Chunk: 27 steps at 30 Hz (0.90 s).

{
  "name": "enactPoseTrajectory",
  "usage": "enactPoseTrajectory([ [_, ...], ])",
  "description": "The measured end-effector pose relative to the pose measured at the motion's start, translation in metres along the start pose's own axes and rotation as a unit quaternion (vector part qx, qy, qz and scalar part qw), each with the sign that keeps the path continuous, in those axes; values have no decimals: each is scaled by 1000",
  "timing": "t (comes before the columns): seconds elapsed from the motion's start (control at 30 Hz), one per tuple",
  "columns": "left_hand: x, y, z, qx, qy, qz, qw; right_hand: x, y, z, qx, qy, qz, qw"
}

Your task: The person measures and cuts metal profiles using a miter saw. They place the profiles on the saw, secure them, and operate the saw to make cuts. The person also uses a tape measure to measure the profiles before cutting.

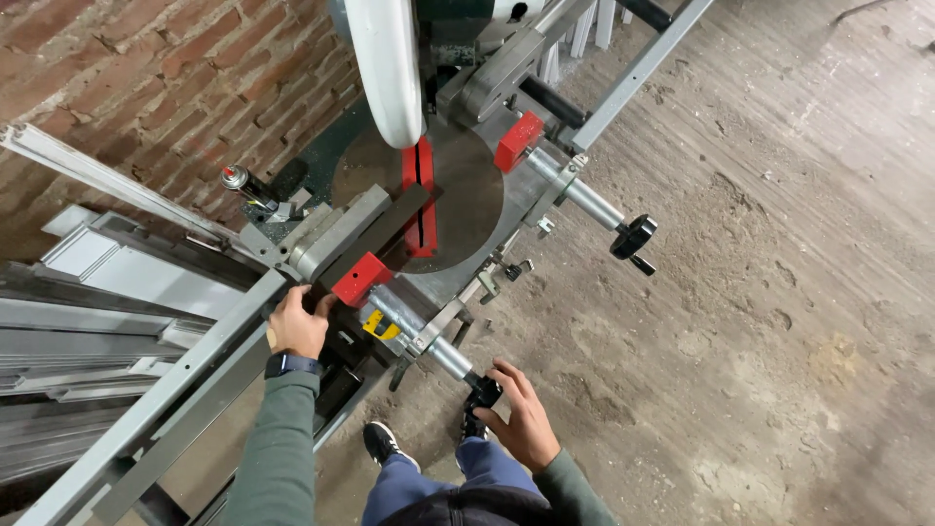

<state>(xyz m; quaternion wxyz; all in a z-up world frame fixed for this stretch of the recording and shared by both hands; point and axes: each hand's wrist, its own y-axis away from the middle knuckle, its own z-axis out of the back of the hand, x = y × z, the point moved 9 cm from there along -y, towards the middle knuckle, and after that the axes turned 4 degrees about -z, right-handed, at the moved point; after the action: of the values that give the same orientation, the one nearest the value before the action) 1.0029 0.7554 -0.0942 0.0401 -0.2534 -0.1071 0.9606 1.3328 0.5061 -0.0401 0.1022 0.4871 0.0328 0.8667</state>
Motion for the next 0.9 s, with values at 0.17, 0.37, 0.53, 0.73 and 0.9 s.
enactPoseTrajectory([
  [0.17, 3, 2, -1, -12, -17, -7, 1000, -8, 3, -5, -13, 7, 17, 1000],
  [0.37, 9, 0, -6, -28, 15, -25, 999, -37, 20, -25, 3, -27, -117, 993],
  [0.53, 4, -1, -4, -23, 10, -3, 1000, -72, 33, -32, 43, -20, -202, 978],
  [0.73, 8, 3, -6, -18, 2, 1, 1000, -161, 6, -48, 36, -15, -123, 992],
  [0.9, 11, -7, -11, -29, 15, -10, 999, -189, 1, -86, 110, 15, -113, 987],
])
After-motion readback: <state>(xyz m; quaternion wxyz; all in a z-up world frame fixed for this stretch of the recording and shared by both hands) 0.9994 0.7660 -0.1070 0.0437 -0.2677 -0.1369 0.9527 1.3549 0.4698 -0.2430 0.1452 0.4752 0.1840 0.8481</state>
